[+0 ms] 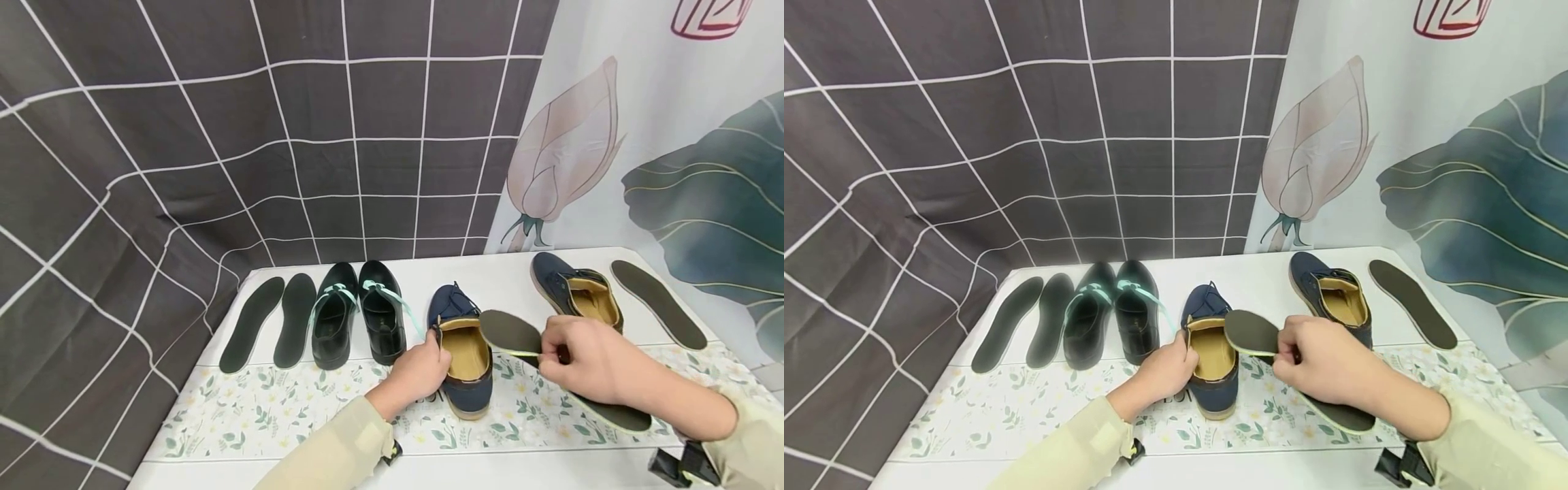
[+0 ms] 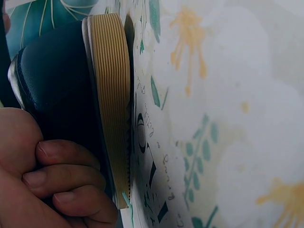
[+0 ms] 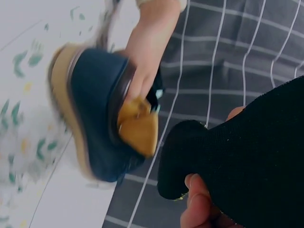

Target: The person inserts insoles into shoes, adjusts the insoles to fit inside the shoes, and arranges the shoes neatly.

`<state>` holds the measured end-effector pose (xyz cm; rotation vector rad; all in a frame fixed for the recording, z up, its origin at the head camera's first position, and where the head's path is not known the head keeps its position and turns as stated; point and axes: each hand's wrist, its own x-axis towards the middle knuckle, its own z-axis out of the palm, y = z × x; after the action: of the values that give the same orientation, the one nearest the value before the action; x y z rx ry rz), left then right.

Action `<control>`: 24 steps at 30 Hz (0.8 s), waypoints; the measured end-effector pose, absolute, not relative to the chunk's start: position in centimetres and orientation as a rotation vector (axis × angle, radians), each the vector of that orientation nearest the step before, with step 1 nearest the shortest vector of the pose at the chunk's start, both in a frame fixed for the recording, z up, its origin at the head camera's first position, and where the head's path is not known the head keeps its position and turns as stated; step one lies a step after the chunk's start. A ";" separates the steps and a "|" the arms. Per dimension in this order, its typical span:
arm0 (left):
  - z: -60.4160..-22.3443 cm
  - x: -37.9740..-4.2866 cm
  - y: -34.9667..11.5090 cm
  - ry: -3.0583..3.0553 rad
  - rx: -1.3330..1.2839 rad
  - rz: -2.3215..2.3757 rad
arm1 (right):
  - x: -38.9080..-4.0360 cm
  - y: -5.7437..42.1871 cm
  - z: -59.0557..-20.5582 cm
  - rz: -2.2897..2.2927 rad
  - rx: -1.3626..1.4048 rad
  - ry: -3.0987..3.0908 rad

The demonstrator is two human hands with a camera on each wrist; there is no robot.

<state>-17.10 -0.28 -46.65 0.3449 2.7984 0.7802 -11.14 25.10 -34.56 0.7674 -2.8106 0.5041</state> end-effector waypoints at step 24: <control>-46.7 -17.2 -0.7 2.781 0.383 0.802 | -12.7 18.6 -36.2 0.547 0.703 -3.088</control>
<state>-17.20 -0.68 -46.70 0.3825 2.7806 0.8023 -12.67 18.59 -36.25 0.7027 -3.0879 0.5472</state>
